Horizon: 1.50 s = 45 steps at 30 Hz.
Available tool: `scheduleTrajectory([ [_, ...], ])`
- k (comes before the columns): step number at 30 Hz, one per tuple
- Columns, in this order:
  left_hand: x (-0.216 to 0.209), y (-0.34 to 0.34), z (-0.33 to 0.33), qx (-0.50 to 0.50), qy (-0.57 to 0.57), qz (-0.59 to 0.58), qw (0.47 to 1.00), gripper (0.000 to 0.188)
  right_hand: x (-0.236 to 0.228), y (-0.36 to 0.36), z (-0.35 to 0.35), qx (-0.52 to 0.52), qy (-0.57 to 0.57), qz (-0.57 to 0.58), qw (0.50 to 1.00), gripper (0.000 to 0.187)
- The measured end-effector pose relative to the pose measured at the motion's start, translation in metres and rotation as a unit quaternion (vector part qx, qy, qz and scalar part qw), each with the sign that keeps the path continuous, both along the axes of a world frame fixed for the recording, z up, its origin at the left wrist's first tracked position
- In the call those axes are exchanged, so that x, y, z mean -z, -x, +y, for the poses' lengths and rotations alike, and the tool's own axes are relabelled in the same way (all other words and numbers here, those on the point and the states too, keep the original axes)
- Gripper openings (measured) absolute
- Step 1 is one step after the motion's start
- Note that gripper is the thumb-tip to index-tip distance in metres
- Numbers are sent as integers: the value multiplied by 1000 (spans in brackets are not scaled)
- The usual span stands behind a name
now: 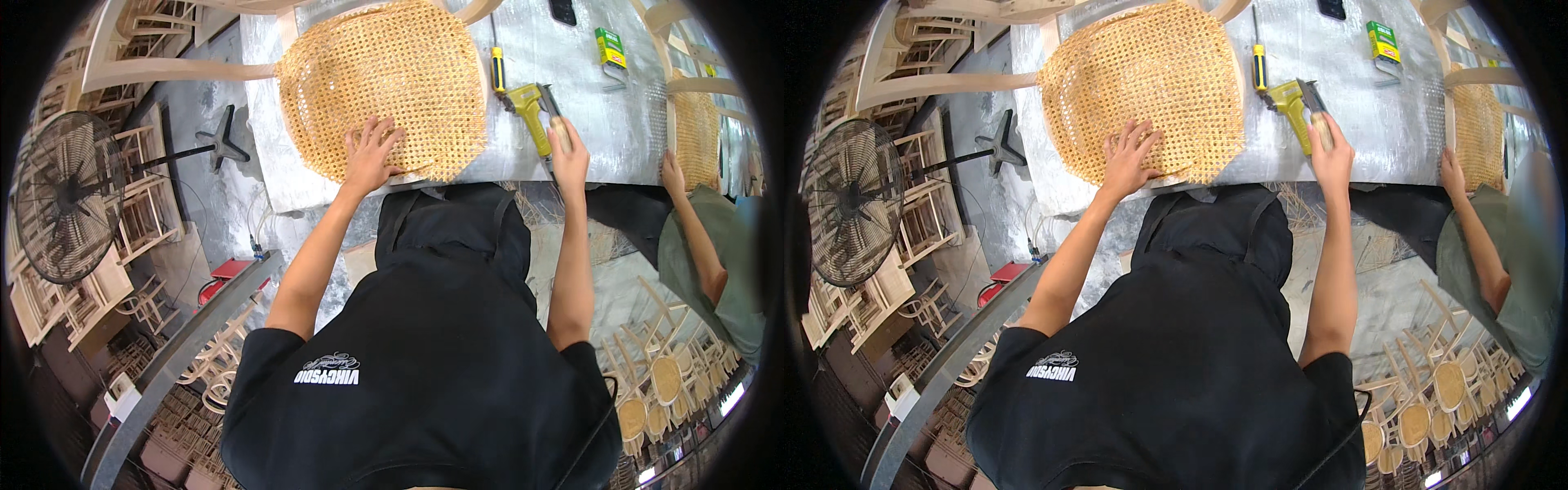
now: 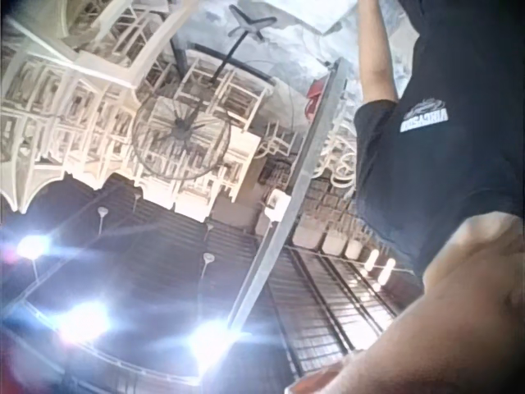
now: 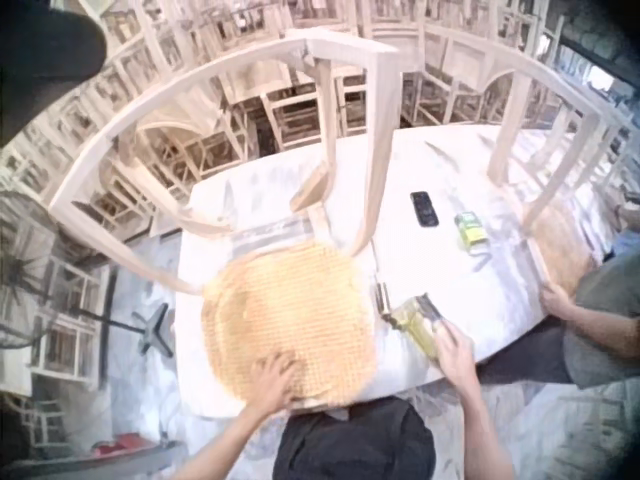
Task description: The person aligns a woven cane seat onto an inverted wooden chair frame, then uses a hammer and a nail gun to secure the seat to the frame. The person repeatedly taps the seat edges and staples the perimeter to hold the cane in place.
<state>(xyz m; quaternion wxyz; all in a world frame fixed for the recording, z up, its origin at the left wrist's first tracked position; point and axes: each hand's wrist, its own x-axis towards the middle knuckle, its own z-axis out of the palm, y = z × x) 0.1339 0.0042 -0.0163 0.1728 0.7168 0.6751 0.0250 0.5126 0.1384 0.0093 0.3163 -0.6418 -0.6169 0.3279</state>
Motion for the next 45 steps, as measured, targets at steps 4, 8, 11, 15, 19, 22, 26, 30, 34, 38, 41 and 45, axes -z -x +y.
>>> scheduleTrajectory([
  [4,-8,-15,1,-35,6,-1,999,95,15,-1,72,-38,-103,-88,990,49],
  [8,-17,-27,-1,-75,-1,6,997,95,35,5,133,-70,-84,-113,988,50],
  [11,-13,-40,14,-70,-14,2,997,94,47,-13,168,-105,-52,-234,965,44],
  [15,-11,-40,11,-75,-8,30,997,93,52,-6,156,-69,17,-316,946,42],
  [19,-16,-49,5,-93,30,30,995,93,41,7,107,-67,-83,-273,956,40],
  [22,-17,-50,5,-94,35,51,994,95,38,25,59,-88,38,-210,973,48],
  [26,-23,-52,3,-92,35,54,994,95,43,45,34,-122,78,-273,951,46],
  [30,-24,-59,20,-74,18,36,996,95,57,39,48,-52,24,-271,961,53],
  [34,-20,-39,1,-111,17,13,994,86,26,50,43,-51,118,-182,975,65],
  [38,-8,-20,7,-105,-87,-67,988,72,22,-1,17,-38,79,-47,995,85],
  [41,-5,11,17,-81,-75,-24,994,65,8,16,-26,-76,209,-9,975,57],
  [45,-1,9,67,-89,-70,-34,993,60,-21,47,-78,-59,165,-23,984,30],
])
